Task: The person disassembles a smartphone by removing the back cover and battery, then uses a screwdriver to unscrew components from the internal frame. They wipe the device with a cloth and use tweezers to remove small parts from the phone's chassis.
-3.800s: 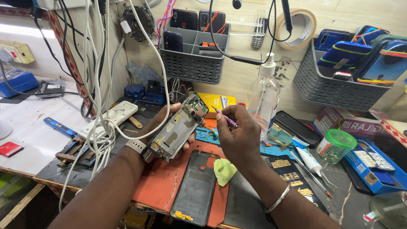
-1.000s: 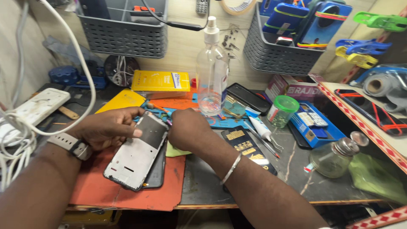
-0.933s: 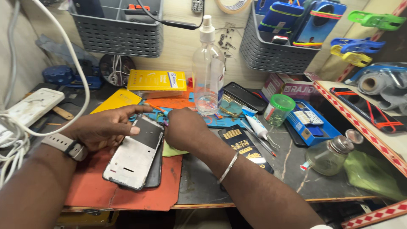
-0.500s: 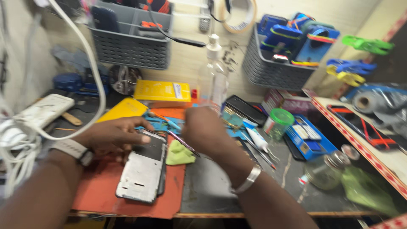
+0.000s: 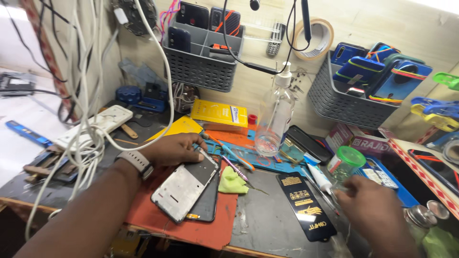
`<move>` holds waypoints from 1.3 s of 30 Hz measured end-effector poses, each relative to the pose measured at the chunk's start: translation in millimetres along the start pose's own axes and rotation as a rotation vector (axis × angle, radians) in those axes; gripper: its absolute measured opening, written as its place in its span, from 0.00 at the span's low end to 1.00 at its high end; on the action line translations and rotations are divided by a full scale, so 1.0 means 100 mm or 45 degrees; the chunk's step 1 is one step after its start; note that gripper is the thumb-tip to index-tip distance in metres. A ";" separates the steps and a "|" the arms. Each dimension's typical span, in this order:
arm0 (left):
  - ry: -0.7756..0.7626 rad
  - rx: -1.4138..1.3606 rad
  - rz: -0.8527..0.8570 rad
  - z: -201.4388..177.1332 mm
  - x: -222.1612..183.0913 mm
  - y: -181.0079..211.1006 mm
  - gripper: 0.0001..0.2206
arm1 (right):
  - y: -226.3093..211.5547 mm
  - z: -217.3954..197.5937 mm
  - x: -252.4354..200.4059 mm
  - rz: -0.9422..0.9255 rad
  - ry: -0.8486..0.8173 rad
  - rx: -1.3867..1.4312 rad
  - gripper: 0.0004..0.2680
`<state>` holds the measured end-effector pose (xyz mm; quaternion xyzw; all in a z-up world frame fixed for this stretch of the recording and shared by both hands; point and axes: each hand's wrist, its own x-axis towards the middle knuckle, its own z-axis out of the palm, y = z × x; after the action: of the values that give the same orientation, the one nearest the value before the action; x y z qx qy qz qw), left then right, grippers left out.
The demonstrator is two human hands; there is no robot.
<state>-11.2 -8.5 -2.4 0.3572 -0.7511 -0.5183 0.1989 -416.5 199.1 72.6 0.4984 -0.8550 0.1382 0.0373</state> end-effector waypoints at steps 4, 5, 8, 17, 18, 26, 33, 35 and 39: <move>-0.011 -0.400 0.038 -0.01 -0.14 0.17 0.16 | -0.78 0.04 -0.30 -0.143 -0.330 0.370 0.12; 0.061 -0.449 -0.022 -0.05 -0.17 0.22 0.16 | -1.01 0.07 -0.33 -0.603 -0.171 0.465 0.11; 0.228 -0.643 -0.098 -0.09 -0.11 0.26 0.14 | -1.67 0.27 -0.28 -0.771 -0.332 0.315 0.17; 0.553 -0.912 0.165 -0.20 -0.13 -0.34 0.14 | -2.29 0.64 -0.14 -0.930 -0.484 -0.007 0.45; 0.555 -0.929 0.133 -0.23 -0.08 -0.34 0.14 | -2.28 0.64 -0.14 -0.908 -0.484 0.001 0.44; 0.532 -1.071 0.261 -0.39 0.00 -0.45 0.14 | -2.28 0.12 0.05 -0.578 -0.805 0.474 0.29; 0.620 -1.289 0.242 -0.43 -0.02 -0.50 0.14 | -2.27 -0.73 0.46 -0.745 -0.172 0.949 0.10; 0.550 -1.315 0.253 -0.44 -0.01 -0.53 0.14 | -2.35 -0.93 0.61 -0.938 0.147 1.070 0.08; 0.505 -1.320 0.278 -0.46 0.03 -0.57 0.13 | -2.53 -1.18 0.71 -1.052 0.624 0.956 0.09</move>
<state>36.5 -51.9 -37.5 0.2236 -0.3793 -0.7188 0.5380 -242.5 54.1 250.7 0.7217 -0.4504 0.5150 0.1051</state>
